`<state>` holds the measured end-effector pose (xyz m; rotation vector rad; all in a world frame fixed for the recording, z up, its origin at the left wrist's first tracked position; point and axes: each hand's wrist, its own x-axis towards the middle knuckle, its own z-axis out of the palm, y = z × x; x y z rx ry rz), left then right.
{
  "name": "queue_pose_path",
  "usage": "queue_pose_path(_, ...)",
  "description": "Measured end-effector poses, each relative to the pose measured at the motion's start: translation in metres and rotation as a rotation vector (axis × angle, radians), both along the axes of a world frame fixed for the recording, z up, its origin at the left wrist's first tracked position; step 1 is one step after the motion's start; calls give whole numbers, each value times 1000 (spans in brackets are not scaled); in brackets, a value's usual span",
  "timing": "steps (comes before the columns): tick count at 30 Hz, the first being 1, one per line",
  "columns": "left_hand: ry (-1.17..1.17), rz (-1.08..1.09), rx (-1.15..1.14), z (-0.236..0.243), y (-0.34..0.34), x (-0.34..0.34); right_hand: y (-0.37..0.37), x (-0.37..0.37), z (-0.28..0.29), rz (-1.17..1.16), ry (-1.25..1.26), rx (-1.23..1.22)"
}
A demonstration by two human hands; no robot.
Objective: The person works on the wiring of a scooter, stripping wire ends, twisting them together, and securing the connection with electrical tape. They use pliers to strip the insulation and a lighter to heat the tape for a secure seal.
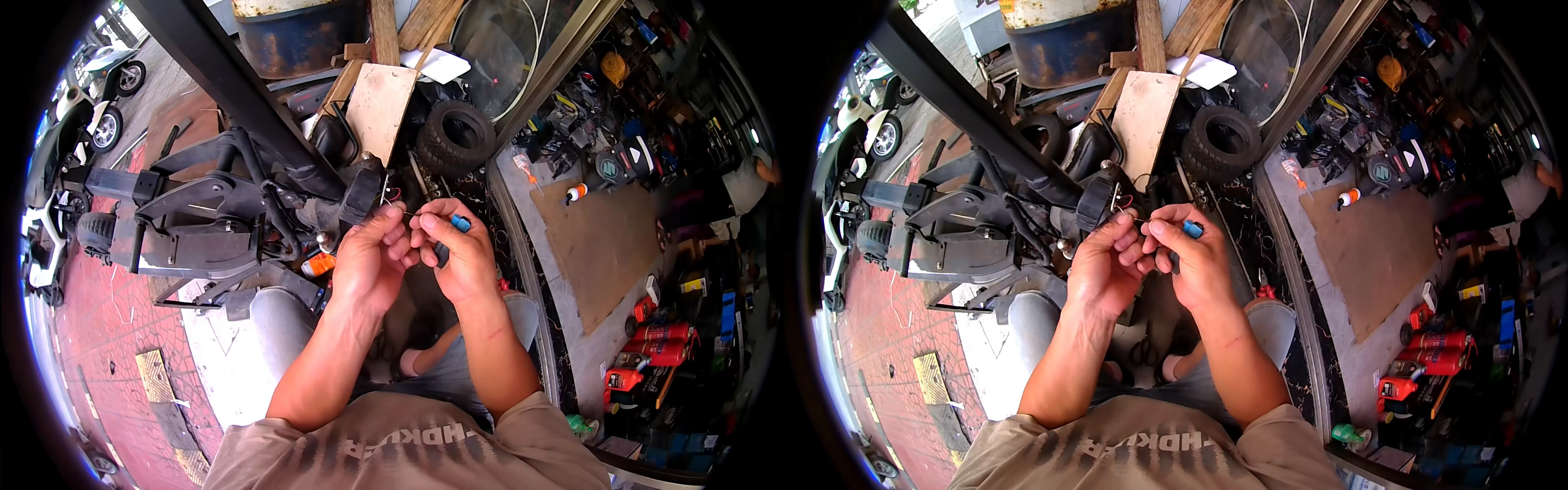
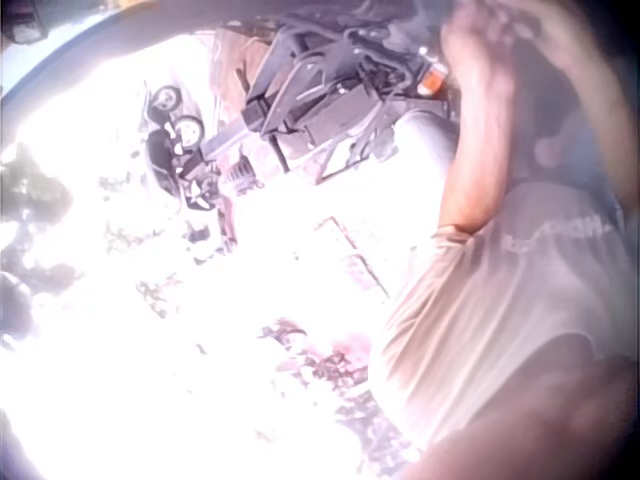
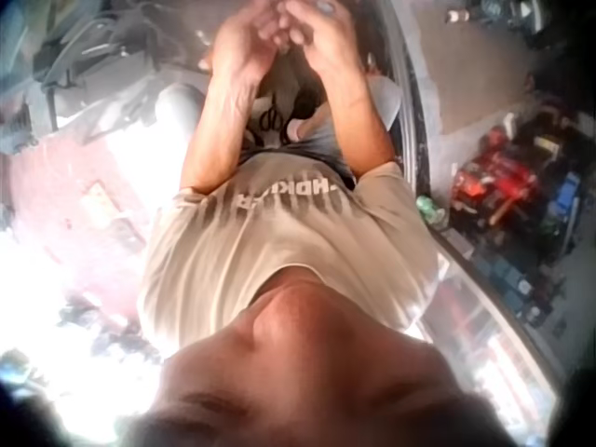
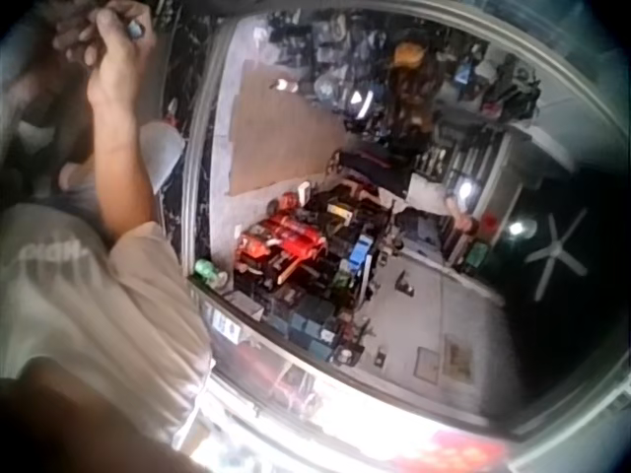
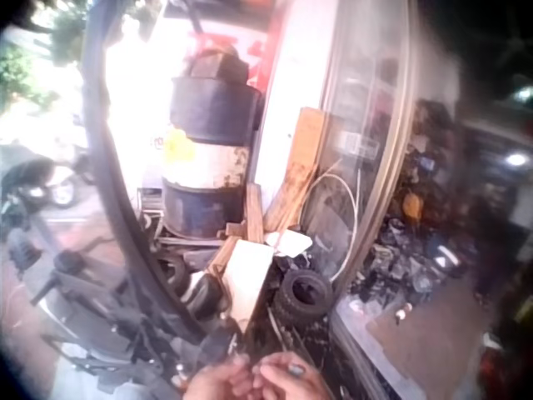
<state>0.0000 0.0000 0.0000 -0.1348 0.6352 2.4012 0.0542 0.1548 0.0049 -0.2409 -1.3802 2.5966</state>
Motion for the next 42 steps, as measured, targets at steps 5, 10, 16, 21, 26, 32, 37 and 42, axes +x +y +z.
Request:
queue_pose_path(5,-14,21,16,6,4,2,1,-2,0,-16,-7,-36)
queue_pose_path(10,-17,26,3,7,5,2,1,-2,-1,-8,-12,-37)
queue_pose_path(16,-27,27,-11,6,3,3,0,-1,0,2,-23,-43)
queue_pose_path(21,-30,27,-14,17,4,8,0,0,1,0,-28,-40)
queue_pose_path(26,-12,3,24,3,3,2,-1,0,1,-3,-33,-39)
queue_pose_path(32,-18,17,16,7,4,4,-4,0,4,-12,-30,-28)
queue_pose_path(37,-17,22,-3,11,3,5,-4,-1,3,-23,-30,-26)
queue_pose_path(42,-8,18,10,12,3,6,-5,0,3,-30,-32,-28)
